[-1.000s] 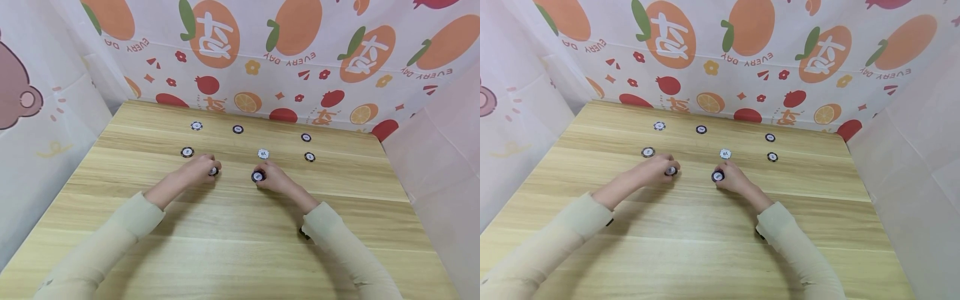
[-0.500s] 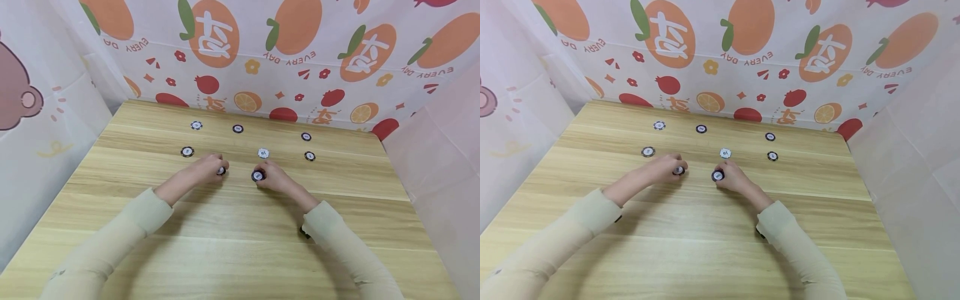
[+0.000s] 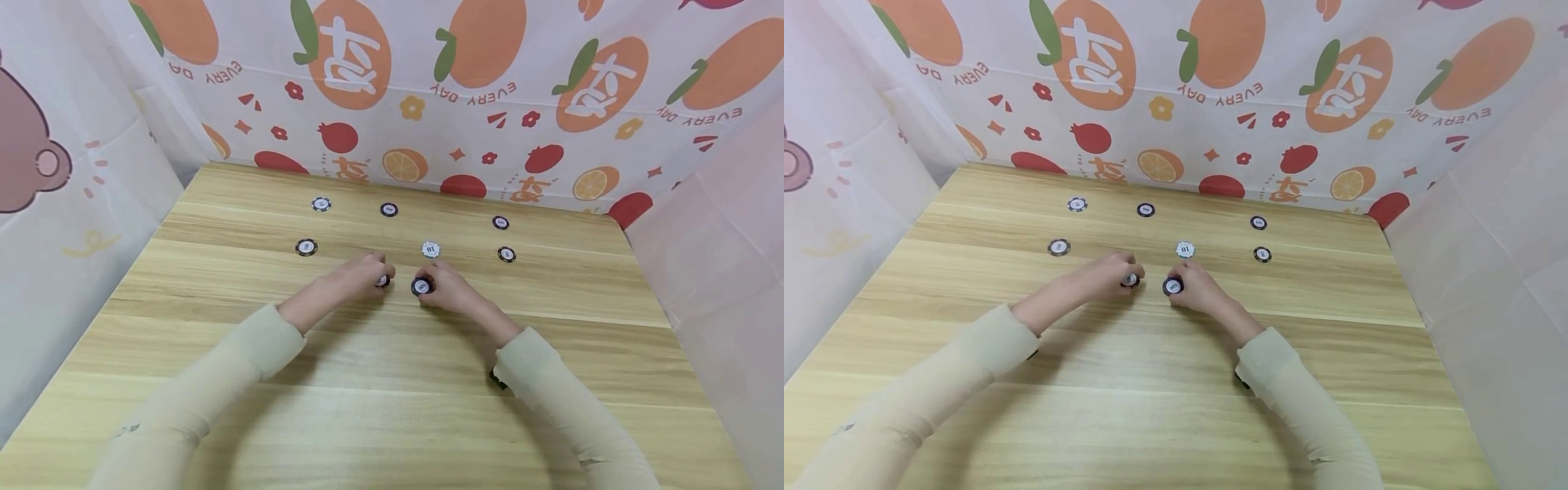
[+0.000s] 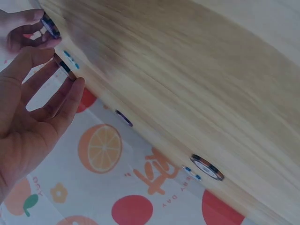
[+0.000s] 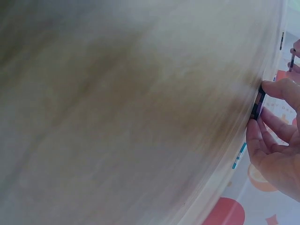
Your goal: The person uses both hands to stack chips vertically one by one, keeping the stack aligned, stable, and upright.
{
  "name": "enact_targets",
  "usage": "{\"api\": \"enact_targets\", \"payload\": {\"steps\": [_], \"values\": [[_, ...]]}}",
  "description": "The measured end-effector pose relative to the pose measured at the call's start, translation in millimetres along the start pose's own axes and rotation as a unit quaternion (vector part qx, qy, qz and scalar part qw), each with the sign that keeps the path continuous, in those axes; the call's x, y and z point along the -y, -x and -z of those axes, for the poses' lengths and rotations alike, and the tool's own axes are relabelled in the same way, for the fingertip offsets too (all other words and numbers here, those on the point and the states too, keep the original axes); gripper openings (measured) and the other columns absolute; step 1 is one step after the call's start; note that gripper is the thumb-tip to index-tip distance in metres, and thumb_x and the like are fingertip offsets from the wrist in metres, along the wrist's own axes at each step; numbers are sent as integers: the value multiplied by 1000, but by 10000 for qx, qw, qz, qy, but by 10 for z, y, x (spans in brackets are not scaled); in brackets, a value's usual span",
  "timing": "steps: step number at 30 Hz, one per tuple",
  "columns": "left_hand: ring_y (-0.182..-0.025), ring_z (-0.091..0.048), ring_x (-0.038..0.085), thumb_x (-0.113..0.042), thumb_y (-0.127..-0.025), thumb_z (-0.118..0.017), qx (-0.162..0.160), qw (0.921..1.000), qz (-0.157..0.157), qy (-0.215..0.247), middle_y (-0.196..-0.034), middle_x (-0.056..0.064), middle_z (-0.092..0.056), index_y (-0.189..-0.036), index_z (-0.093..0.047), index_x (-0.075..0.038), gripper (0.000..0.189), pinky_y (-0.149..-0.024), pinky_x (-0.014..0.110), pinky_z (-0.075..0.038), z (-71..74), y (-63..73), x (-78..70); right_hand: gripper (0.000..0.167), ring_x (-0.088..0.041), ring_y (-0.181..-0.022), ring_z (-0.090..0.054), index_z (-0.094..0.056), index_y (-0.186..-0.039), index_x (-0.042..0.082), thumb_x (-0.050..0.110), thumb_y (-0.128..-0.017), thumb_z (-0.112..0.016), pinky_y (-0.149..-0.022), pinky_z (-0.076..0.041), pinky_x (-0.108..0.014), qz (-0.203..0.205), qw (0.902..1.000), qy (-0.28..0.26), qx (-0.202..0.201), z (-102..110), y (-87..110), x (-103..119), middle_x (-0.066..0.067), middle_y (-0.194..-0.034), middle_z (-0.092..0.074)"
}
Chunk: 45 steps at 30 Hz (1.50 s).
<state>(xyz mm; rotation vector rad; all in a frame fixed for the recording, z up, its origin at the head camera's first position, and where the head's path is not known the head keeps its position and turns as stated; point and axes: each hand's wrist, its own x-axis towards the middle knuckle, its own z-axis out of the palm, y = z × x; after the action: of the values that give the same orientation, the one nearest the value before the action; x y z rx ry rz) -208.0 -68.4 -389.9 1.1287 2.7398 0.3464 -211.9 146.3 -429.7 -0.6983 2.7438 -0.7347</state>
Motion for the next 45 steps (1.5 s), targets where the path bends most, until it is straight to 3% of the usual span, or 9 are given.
{"api": "enact_targets", "payload": {"steps": [13,28,45], "values": [[-78,-53,25,-5,-74,-68,-23,9993,-328,-166,-89,14,-54,-99,-65,-2,25,-67,32,-46,-124,-185,-110,37,-22,-96,-48,-61,-107,2,13,-75,-75,-85,-42,-34,38,10000,-44,-13,4,11,2,-9,-103,-49],[-87,-54,31,-8,-74,-70,-279,9991,-209,-221,-89,16,-55,-95,-63,3,25,-72,34,-47,-168,-285,-232,38,-23,-95,-50,-61,-107,-1,10,-73,-75,-86,-43,-33,149,9998,-83,-52,10,6,-12,-10,-103,-50],[-83,-53,29,-10,-74,-70,-273,9984,-201,-452,-89,16,-56,-100,-62,8,32,-72,34,-46,-261,-382,-289,40,-25,-96,-50,-59,-109,-3,9,-73,-73,-87,-42,-36,260,9996,-66,-55,25,30,4,-12,-104,-50]]}}
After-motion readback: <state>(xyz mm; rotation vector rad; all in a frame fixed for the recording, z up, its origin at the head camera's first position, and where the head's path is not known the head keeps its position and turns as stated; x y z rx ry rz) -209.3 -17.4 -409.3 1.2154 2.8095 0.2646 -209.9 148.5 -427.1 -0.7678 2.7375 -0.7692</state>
